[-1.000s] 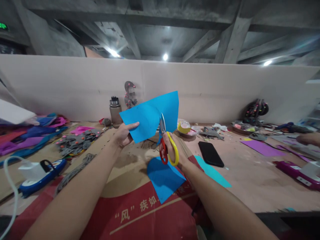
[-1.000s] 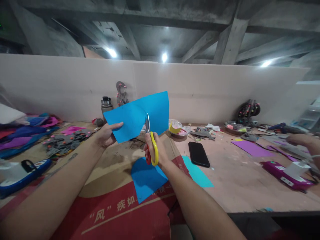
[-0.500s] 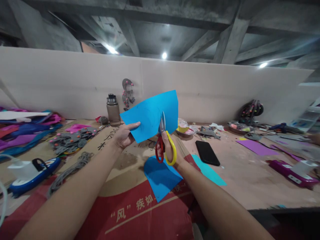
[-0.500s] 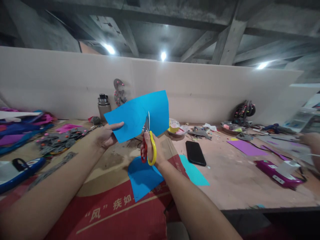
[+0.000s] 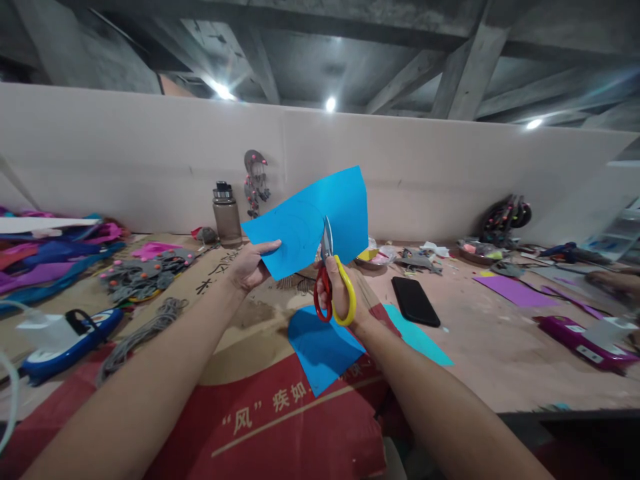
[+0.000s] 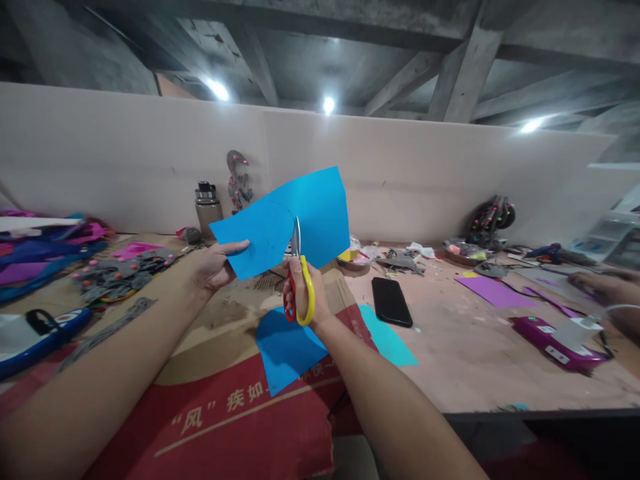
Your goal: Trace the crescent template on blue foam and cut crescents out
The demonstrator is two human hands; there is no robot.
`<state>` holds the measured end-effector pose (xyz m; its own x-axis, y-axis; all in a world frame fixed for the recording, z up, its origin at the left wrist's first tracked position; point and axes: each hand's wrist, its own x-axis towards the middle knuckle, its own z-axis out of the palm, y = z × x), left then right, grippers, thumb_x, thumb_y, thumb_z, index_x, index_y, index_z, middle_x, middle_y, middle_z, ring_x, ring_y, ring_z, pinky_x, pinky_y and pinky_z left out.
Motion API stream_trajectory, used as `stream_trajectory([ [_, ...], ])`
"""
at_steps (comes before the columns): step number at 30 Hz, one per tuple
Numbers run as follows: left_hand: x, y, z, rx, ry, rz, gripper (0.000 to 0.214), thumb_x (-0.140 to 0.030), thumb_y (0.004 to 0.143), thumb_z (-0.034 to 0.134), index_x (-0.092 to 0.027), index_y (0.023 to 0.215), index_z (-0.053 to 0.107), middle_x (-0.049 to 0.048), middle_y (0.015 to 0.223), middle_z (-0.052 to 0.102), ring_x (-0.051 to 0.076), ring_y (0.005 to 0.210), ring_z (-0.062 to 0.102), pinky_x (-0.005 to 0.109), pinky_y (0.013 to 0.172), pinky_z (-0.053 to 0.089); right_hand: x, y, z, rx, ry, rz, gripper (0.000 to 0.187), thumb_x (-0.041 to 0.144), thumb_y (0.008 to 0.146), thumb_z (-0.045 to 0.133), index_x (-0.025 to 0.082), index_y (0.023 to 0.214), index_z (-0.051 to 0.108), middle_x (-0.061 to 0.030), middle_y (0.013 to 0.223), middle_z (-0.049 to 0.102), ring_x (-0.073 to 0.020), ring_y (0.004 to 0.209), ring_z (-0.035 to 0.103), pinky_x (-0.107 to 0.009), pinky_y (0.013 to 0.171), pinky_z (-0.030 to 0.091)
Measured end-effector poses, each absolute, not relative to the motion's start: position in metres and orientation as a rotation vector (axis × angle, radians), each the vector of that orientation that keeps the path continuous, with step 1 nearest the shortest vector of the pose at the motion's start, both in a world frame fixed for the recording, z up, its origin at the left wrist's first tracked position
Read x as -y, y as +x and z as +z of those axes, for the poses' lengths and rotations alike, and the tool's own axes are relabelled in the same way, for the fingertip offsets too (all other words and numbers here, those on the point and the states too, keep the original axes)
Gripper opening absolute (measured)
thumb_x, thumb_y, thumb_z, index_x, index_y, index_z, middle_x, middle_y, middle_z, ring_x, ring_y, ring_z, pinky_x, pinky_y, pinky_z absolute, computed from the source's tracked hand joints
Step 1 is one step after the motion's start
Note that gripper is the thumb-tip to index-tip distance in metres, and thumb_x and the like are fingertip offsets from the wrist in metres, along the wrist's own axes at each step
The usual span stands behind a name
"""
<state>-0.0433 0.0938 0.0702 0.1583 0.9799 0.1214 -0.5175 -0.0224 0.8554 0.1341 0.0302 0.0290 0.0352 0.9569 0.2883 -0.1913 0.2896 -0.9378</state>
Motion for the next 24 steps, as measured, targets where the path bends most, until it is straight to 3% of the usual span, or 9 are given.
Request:
stream_trajectory([
  [9, -0.0905, -0.0455, 0.0745, -0.666, 0.940, 1.346, 0.069, -0.005, 0.086, 0.060, -0.018, 0.152, 0.043, 0.0196, 0.132, 0.067, 0.036, 0.115, 0.068, 0.058, 0.105, 0.050, -0.0335, 0.1328, 0.0249, 1.200, -0.877, 1.046, 0.054, 0.073, 0.083, 0.057, 0.019, 0.088, 0.056, 0.0076, 0.048, 0.049, -0.0073, 0.032, 0.042, -0.018, 0.030, 0.033],
  [16, -0.0905, -0.0470, 0.0742, -0.649, 0.931, 1.331, 0.067, -0.006, 0.087, 0.059, -0.016, 0.151, 0.044, 0.0195, 0.129, 0.069, 0.034, 0.114, 0.069, 0.053, 0.103, 0.053, -0.0319, 0.1295, 0.0241, 1.172, -0.887, 1.052, 0.052, 0.072, 0.083, 0.059, 0.021, 0.077, 0.049, 0.0065, 0.048, 0.049, -0.0075, 0.031, 0.041, -0.018, 0.029, 0.032],
  [24, -0.0918, -0.0491, 0.0751, -0.652, 0.914, 1.330, 0.065, -0.007, 0.085, 0.060, -0.013, 0.149, 0.047, 0.0191, 0.124, 0.072, 0.034, 0.109, 0.071, 0.052, 0.101, 0.055, -0.0280, 0.1281, 0.0268, 1.190, -0.946, 1.026, 0.055, 0.075, 0.084, 0.053, 0.021, 0.080, 0.051, 0.0051, 0.050, 0.052, -0.0079, 0.032, 0.041, -0.019, 0.030, 0.034],
])
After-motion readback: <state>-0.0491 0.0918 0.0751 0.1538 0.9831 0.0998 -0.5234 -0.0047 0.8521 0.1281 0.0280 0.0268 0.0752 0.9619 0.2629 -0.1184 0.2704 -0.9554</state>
